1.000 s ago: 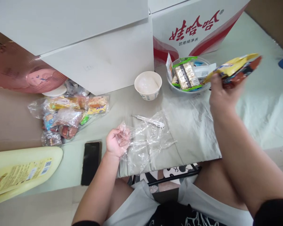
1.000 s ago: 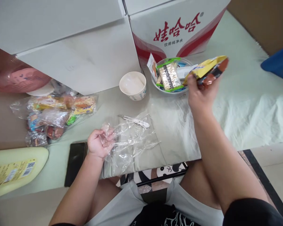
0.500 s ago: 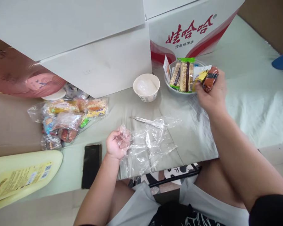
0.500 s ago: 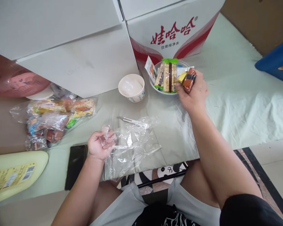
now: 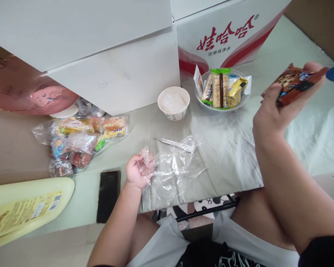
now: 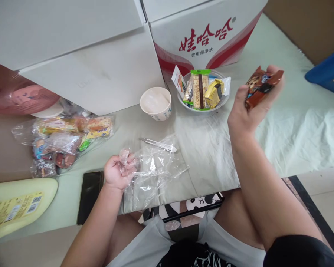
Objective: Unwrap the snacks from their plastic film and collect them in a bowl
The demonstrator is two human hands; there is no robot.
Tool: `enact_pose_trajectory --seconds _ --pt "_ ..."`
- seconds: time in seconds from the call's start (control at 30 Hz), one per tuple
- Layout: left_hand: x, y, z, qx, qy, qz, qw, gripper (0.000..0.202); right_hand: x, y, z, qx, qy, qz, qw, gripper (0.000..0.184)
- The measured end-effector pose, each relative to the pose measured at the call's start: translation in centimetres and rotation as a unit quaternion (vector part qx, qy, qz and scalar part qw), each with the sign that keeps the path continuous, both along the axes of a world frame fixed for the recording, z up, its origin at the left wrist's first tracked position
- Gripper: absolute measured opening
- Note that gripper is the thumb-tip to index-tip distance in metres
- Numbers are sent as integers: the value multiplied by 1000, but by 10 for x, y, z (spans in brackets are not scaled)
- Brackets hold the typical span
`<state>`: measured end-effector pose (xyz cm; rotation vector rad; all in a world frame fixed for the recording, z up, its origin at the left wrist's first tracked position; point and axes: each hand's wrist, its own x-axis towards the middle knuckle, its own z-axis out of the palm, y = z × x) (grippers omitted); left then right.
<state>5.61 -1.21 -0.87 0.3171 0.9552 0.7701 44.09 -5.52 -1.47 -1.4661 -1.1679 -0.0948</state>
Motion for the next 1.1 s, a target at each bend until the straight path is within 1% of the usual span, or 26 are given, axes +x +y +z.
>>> enact_pose_trajectory --seconds 0.03,0.07,0.1,0.13,0.2,0.27,0.3,0.4,0.5,0.57,0.63,0.67,0.77,0.83,0.9,0.97,1.03,1.1 --pt "0 0 0 0 0 -1 1000 8 -9 -1 5 47 -33 -63 996 58" --pt "0 0 -1 1 1 -3 1000 8 -16 -2 9 72 -63 -96 991 52" --pt "0 0 -1 1 2 -5 1000 8 -23 -2 11 83 -93 -105 987 46" --pt "0 0 -1 1 3 -5 1000 8 -28 -1 12 63 -121 -82 987 41" --pt "0 -1 0 4 4 -6 1000 9 -33 1 10 -1 -161 -35 986 34" --pt "1 -1 2 3 4 -6 1000 11 -32 3 6 -78 -177 -15 981 33" --pt "2 -1 3 1 6 -5 1000 11 -30 4 4 -112 -174 -16 978 34" --pt "3 -2 5 -3 12 -3 1000 11 -24 4 0 -175 -145 -53 972 37" --pt "3 -1 6 -8 15 -1 1000 11 -22 3 -1 -192 -124 -126 965 39" --pt "3 -1 6 -15 15 2 1000 11 -22 3 -1 -192 -118 -143 964 40" --pt "3 -1 6 -23 13 7 1000 12 -23 2 -1 -169 -122 -120 971 38" --pt "3 -1 6 -28 12 9 1000 13 -24 1 0 -145 -124 -99 977 36" --pt "4 -1 6 -32 7 11 999 13 -30 0 6 -37 -130 -43 990 33" --pt "4 -2 5 -28 8 9 1000 12 -34 2 9 0 -135 -16 991 35" --pt "4 -2 5 -23 11 6 1000 12 -37 8 10 -18 -153 16 988 38" --pt "5 -2 5 -20 14 4 1000 12 -38 14 7 -74 -165 33 983 37" --pt "5 -2 5 -16 17 4 1000 12 -38 18 4 -126 -160 16 979 36" --pt "4 -2 5 -16 19 5 1000 11 -36 20 2 -157 -128 -38 979 37"
